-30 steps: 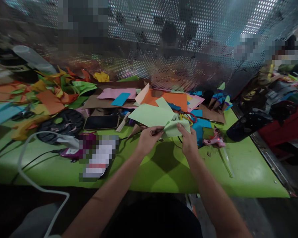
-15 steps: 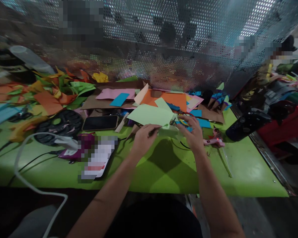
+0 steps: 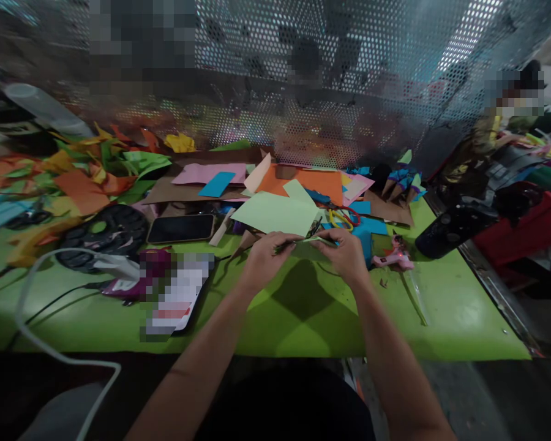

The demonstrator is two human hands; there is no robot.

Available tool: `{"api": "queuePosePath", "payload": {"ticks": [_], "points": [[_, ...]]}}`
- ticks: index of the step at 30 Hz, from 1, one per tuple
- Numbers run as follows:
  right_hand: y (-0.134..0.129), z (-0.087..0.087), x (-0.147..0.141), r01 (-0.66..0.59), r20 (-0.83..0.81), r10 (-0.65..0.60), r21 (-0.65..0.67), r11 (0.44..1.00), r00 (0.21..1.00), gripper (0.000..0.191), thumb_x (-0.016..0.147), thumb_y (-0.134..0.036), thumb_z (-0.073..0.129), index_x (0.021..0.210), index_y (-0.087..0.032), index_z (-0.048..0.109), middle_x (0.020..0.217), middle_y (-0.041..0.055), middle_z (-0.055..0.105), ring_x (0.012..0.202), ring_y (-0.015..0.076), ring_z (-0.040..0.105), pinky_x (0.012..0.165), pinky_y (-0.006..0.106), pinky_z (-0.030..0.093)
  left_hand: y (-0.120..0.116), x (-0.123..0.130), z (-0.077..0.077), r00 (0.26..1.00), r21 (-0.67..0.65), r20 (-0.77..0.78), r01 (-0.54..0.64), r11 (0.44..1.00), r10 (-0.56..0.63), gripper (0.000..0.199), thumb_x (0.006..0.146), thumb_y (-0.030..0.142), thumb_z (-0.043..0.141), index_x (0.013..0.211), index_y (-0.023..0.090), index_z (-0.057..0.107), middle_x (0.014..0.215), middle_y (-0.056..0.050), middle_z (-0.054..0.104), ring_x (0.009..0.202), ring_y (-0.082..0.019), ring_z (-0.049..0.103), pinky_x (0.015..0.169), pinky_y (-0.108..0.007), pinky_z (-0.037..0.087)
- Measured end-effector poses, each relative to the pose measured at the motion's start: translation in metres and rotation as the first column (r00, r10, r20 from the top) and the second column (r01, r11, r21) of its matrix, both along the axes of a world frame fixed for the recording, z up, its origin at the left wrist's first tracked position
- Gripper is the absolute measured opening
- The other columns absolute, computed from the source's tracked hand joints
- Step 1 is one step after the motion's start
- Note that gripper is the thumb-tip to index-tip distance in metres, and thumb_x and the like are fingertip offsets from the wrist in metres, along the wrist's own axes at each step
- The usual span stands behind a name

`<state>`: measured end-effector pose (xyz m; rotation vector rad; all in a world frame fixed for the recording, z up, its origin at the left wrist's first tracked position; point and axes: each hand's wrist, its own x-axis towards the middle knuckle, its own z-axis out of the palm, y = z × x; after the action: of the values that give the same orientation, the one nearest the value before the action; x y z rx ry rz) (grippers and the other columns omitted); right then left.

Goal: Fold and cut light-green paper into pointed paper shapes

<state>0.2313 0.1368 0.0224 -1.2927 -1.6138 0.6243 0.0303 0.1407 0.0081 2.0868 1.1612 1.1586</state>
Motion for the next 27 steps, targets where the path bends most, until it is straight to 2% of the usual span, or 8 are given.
{"api": "queuePosePath", "payload": {"ticks": [5, 12, 18, 21, 27], "points": [[0.001, 0.000, 0.002, 0.013, -0.055, -0.015, -0.042, 0.999, 0.998, 0.023, 0.072, -0.043, 0.075, 0.080, -0.021, 0.077, 0.079, 0.0029, 0.075, 0.078, 0.0227, 0.066, 0.072, 0.033, 0.048, 0.000, 0.000, 0.001, 1.000, -0.050, 0.018, -0.006, 0.999, 0.007, 0.025, 0.089, 0.014, 0.057, 0.105, 0.023, 0.073, 0.105, -0.005, 0.075, 0.101, -0.023, 0.067, 0.089, -0.034, 0.049], [-0.001, 0.001, 0.002, -0.009, -0.070, 0.004, -0.065, 0.998, 0.998, 0.024, 0.072, -0.042, 0.076, 0.085, -0.022, 0.077, 0.082, 0.0025, 0.074, 0.080, 0.0223, 0.065, 0.072, 0.033, 0.047, -0.001, 0.002, 0.000, 0.994, -0.104, 0.109, -0.002, 0.995, 0.013, 0.021, 0.086, 0.017, 0.059, 0.099, 0.023, 0.074, 0.101, -0.005, 0.076, 0.093, -0.022, 0.069, 0.083, -0.032, 0.051], [0.001, 0.001, 0.007, 0.043, -0.170, -0.063, -0.122, 0.992, 0.983, 0.026, 0.067, -0.044, 0.079, 0.077, -0.020, 0.076, 0.070, -0.0004, 0.070, 0.066, 0.0171, 0.059, 0.063, 0.029, 0.044, 0.001, -0.001, -0.001, 0.975, -0.242, 0.218, 0.014, 0.970, 0.040, 0.015, 0.083, 0.029, 0.066, 0.092, 0.020, 0.074, 0.088, -0.004, 0.076, 0.081, -0.019, 0.068, 0.072, -0.027, 0.050], [0.003, -0.001, 0.011, 0.068, -0.249, -0.101, -0.140, 0.988, 0.963, 0.028, 0.065, -0.044, 0.081, 0.077, -0.020, 0.076, 0.069, -0.0009, 0.069, 0.063, 0.0152, 0.057, 0.061, 0.028, 0.044, 0.004, -0.003, -0.004, 0.949, -0.319, 0.302, 0.013, 0.948, 0.089, 0.019, 0.079, 0.034, 0.071, 0.090, 0.018, 0.073, 0.081, -0.003, 0.073, 0.075, -0.017, 0.064, 0.066, -0.025, 0.047], [0.003, -0.001, 0.011, 0.056, -0.340, -0.105, -0.151, 0.987, 0.934, 0.030, 0.062, -0.045, 0.084, 0.077, -0.020, 0.075, 0.066, -0.0013, 0.068, 0.058, 0.0145, 0.056, 0.057, 0.028, 0.045, 0.010, -0.003, -0.010, 0.848, -0.416, 0.523, 0.163, 0.895, 0.089, 0.030, 0.072, 0.039, 0.077, 0.091, 0.016, 0.072, 0.072, -0.001, 0.068, 0.068, -0.013, 0.060, 0.065, -0.024, 0.047]]}}
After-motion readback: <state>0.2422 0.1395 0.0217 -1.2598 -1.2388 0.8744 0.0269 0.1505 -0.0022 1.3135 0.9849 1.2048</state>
